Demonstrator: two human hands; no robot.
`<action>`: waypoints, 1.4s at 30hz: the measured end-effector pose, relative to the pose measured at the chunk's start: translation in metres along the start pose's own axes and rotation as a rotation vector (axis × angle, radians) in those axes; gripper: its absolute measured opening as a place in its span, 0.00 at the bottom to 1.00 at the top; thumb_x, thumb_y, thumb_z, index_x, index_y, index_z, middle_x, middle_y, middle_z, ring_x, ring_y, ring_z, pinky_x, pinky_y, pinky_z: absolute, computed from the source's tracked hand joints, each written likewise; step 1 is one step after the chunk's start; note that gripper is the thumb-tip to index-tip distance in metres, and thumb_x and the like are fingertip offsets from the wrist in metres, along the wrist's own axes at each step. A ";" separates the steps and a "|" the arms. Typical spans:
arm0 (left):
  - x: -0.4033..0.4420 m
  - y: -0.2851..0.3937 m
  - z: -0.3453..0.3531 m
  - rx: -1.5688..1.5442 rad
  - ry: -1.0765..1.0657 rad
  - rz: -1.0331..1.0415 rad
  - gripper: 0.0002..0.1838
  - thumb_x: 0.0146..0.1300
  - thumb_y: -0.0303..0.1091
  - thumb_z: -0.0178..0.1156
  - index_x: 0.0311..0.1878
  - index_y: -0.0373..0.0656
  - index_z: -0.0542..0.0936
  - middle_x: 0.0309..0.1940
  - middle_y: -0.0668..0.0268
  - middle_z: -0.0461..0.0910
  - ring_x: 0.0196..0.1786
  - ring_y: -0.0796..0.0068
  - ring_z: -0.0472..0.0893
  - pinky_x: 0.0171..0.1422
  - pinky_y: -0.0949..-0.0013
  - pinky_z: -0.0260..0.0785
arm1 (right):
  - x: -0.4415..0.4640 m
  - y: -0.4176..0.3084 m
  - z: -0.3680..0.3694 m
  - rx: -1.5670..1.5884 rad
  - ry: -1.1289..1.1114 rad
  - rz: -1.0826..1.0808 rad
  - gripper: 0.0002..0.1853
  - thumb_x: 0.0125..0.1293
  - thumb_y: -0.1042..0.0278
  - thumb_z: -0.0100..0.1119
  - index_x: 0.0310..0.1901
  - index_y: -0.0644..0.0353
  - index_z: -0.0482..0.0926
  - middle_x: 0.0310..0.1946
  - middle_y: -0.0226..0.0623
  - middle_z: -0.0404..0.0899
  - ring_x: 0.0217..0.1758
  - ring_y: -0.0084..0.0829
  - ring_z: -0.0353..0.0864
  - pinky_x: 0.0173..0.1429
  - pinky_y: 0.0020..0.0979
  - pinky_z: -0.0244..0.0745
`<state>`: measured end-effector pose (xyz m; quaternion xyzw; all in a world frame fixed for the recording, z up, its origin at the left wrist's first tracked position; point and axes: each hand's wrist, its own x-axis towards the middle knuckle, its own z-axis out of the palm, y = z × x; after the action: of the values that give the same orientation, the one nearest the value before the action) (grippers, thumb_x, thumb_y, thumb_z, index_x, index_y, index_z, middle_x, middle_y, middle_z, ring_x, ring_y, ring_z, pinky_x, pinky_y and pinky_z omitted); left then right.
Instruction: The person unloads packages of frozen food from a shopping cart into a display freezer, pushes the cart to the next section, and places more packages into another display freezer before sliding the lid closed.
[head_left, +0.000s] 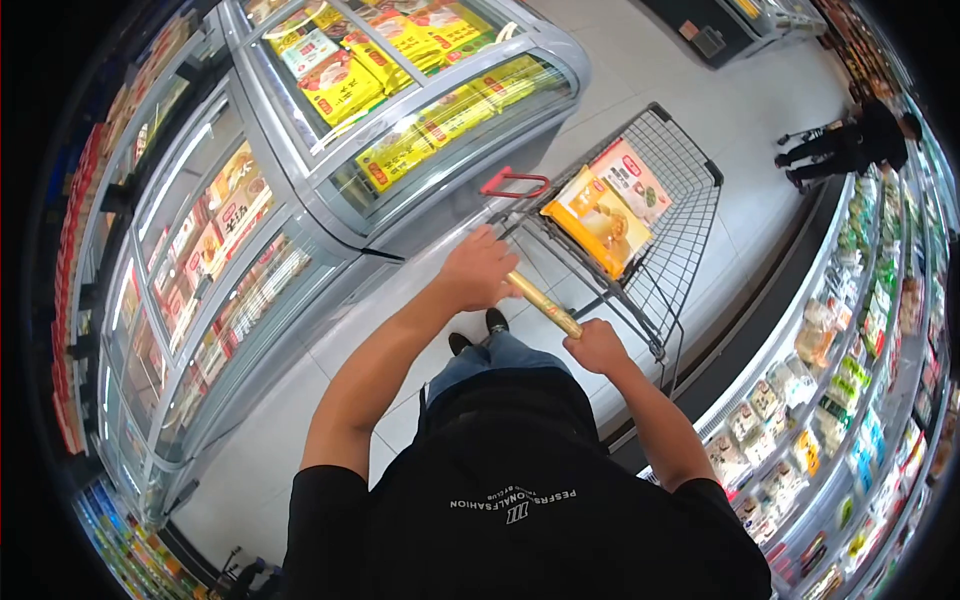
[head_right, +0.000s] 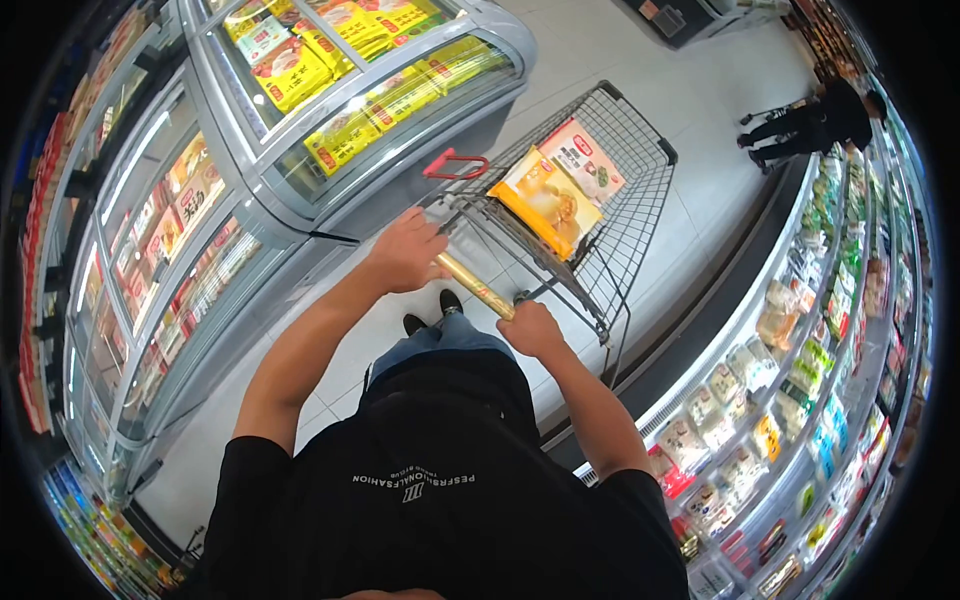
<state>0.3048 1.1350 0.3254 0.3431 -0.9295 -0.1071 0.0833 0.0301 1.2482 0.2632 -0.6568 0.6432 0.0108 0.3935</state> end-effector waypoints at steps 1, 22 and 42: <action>-0.008 0.004 -0.009 0.007 -0.015 -0.020 0.28 0.46 0.58 0.75 0.40 0.44 0.82 0.38 0.62 0.81 0.51 0.60 0.79 0.77 0.53 0.56 | -0.007 -0.007 0.007 -0.036 -0.004 -0.023 0.22 0.57 0.53 0.58 0.27 0.70 0.82 0.30 0.63 0.82 0.38 0.61 0.83 0.49 0.51 0.80; -0.259 -0.052 -0.041 0.183 0.012 0.149 0.06 0.53 0.34 0.61 0.22 0.49 0.79 0.21 0.67 0.81 0.28 0.66 0.82 0.47 0.63 0.66 | -0.112 -0.231 0.165 -0.081 0.026 0.255 0.23 0.58 0.48 0.61 0.35 0.65 0.87 0.35 0.55 0.86 0.42 0.55 0.86 0.52 0.50 0.82; -0.468 -0.047 -0.064 0.245 -0.150 0.118 0.06 0.55 0.37 0.62 0.23 0.55 0.82 0.22 0.71 0.83 0.30 0.71 0.82 0.47 0.65 0.65 | -0.217 -0.361 0.339 -0.029 0.167 0.227 0.22 0.59 0.52 0.59 0.33 0.67 0.86 0.33 0.59 0.85 0.41 0.60 0.86 0.51 0.53 0.81</action>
<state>0.6999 1.3976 0.3365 0.2865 -0.9577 -0.0131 -0.0226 0.4676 1.5598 0.3240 -0.5839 0.7437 0.0099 0.3253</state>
